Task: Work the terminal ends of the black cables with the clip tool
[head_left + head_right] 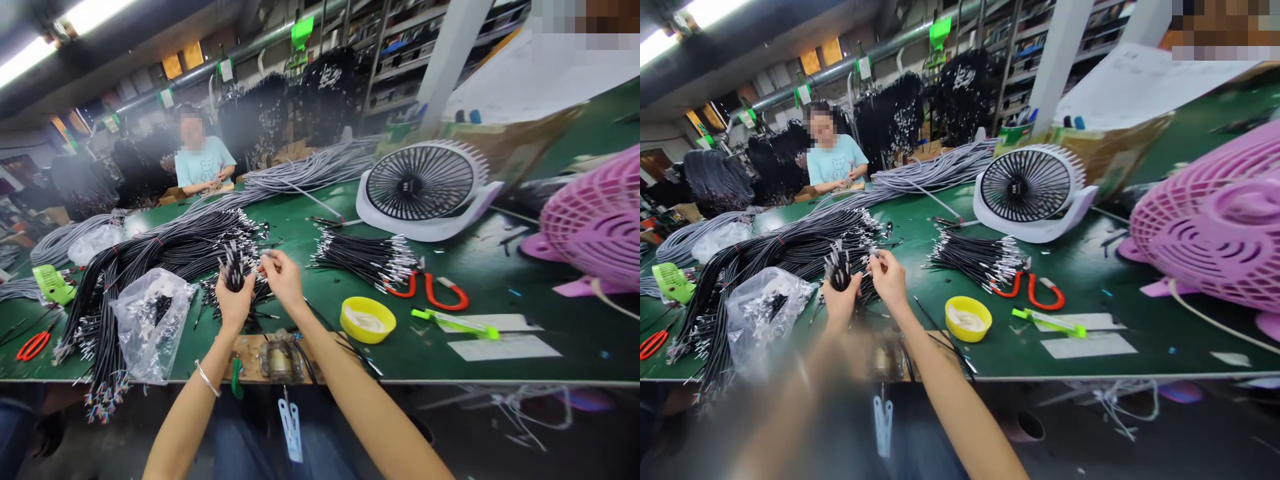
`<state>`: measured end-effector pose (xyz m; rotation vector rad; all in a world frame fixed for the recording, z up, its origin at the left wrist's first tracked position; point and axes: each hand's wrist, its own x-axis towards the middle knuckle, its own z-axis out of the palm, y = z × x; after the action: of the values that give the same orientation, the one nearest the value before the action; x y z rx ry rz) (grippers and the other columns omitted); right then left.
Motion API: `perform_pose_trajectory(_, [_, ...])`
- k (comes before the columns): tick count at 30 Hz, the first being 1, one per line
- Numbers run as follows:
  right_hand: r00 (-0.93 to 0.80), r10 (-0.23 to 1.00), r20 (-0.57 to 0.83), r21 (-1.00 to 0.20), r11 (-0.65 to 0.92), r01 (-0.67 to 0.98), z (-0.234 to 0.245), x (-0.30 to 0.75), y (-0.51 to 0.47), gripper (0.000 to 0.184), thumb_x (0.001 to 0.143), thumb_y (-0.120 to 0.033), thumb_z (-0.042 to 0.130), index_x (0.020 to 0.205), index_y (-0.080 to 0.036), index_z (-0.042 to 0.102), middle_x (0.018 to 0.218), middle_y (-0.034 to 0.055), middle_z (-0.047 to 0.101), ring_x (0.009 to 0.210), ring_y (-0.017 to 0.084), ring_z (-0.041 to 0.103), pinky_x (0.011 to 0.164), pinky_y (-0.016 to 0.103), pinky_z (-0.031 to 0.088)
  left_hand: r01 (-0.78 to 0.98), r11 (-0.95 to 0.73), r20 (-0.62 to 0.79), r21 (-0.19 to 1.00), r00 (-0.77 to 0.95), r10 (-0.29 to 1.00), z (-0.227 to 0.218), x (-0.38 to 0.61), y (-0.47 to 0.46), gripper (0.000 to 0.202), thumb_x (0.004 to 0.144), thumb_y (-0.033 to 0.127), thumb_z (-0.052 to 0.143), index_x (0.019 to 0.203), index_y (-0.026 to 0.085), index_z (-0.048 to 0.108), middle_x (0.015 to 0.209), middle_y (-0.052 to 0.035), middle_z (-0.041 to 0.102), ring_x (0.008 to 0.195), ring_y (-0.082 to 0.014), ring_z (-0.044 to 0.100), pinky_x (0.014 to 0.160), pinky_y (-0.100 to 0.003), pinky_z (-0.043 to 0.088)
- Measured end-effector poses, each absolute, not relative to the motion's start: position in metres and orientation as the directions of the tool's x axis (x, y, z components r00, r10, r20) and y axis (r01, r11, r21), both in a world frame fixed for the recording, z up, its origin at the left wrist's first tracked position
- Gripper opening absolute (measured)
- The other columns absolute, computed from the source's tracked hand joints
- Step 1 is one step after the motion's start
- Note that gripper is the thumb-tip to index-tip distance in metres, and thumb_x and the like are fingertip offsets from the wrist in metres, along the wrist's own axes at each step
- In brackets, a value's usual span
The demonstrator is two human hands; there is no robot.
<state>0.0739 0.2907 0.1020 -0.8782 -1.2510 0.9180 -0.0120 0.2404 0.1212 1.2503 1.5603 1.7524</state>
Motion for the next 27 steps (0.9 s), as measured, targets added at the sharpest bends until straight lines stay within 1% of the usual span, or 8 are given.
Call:
perform_pose_trajectory(3, [0.044,0.938,0.343,-0.933,0.346,-0.102,0.1,0.076,0.294,0.023,0.078,-0.04,0.048,0.081,-0.018,0.053,0.06,0.0017,0.061,0.054,0.017,0.058,0.059,0.03,0.048,0.141,-0.265,0.3,0.954,-0.466,0.832,0.108,-0.007,0.236,0.024,0.06,0.029,0.072,0.06,0.017,0.052,0.043,0.0062,0.051,0.038,-0.0091,0.047,0.045,-0.022,0.04])
perform_pose_trajectory(7, [-0.138,0.936,0.325,-0.941,0.305,-0.147,0.106,0.079,0.291,0.03,0.078,-0.045,0.047,0.084,-0.017,0.055,0.066,0.0021,0.062,0.063,0.017,0.06,0.065,0.03,0.047,0.016,-0.324,0.292,0.946,-0.477,0.829,0.108,-0.01,0.238,0.025,0.065,0.036,0.07,0.067,0.015,0.057,0.044,0.0049,0.053,0.037,-0.0086,0.049,0.043,-0.022,0.039])
perform_pose_trajectory(11, [-0.515,0.794,0.323,-0.946,0.263,-0.188,0.115,0.075,0.275,0.045,0.048,-0.032,0.079,0.086,-0.017,0.061,0.08,0.0006,0.067,0.077,0.017,0.061,0.072,0.028,0.048,-0.127,-0.435,0.301,0.891,-0.552,0.778,0.128,-0.019,0.24,0.037,0.069,0.045,0.066,0.056,0.017,0.046,0.043,0.0074,0.044,0.035,-0.0041,0.041,0.04,-0.019,0.034])
perform_pose_trajectory(13, [-0.653,0.697,0.295,-0.955,0.235,-0.181,0.117,0.069,0.263,0.046,0.039,-0.022,0.082,0.079,-0.016,0.062,0.079,-0.0015,0.067,0.076,0.017,0.06,0.07,0.027,0.048,-0.201,-0.486,0.298,0.851,-0.578,0.76,0.14,-0.024,0.236,0.041,0.069,0.047,0.065,0.055,0.018,0.04,0.043,0.0087,0.04,0.033,-0.0025,0.036,0.036,-0.018,0.029])
perform_pose_trajectory(16, [-0.762,0.611,0.217,-0.975,0.178,-0.135,0.118,0.053,0.244,0.024,0.052,-0.025,0.074,0.065,-0.015,0.057,0.059,-0.0042,0.06,0.057,0.013,0.055,0.056,0.025,0.047,-0.29,-0.535,0.299,0.794,-0.579,0.759,0.158,-0.036,0.22,0.041,0.065,0.046,0.07,0.059,0.019,0.04,0.044,0.0097,0.038,0.032,-0.0022,0.034,0.034,-0.018,0.026])
perform_pose_trajectory(20, [-0.807,0.578,0.117,-0.991,0.118,-0.059,0.13,0.022,0.22,0.021,0.071,-0.03,0.056,0.057,-0.018,0.044,0.046,-0.0054,0.048,0.039,0.008,0.044,0.04,0.021,0.036,-0.345,-0.575,0.33,0.742,-0.559,0.761,0.182,-0.065,0.19,0.04,0.064,0.042,0.073,0.061,0.019,0.041,0.046,0.0092,0.038,0.033,-0.0029,0.036,0.036,-0.018,0.031])
perform_pose_trajectory(24, [-0.854,0.517,0.063,-0.992,0.127,0.003,0.154,-0.016,0.197,0.025,0.072,-0.028,0.054,0.054,-0.019,0.039,0.042,-0.0082,0.04,0.035,0.005,0.033,0.036,0.019,0.026,-0.452,-0.612,0.399,0.649,-0.482,0.78,0.203,-0.108,0.158,0.032,0.075,0.036,0.064,0.06,0.018,0.041,0.041,0.0101,0.032,0.029,-0.0015,0.027,0.033,-0.015,0.026])
perform_pose_trajectory(27, [-0.88,0.473,0.044,-0.982,0.183,0.049,0.169,-0.043,0.184,0.031,0.07,-0.025,0.058,0.05,-0.02,0.035,0.038,-0.0107,0.031,0.035,0.004,0.026,0.037,0.019,0.022,-0.444,-0.559,0.404,0.7,-0.399,0.823,0.213,-0.141,0.136,0.029,0.08,0.033,0.057,0.06,0.018,0.043,0.039,0.0101,0.028,0.027,-0.0017,0.021,0.03,-0.014,0.022])
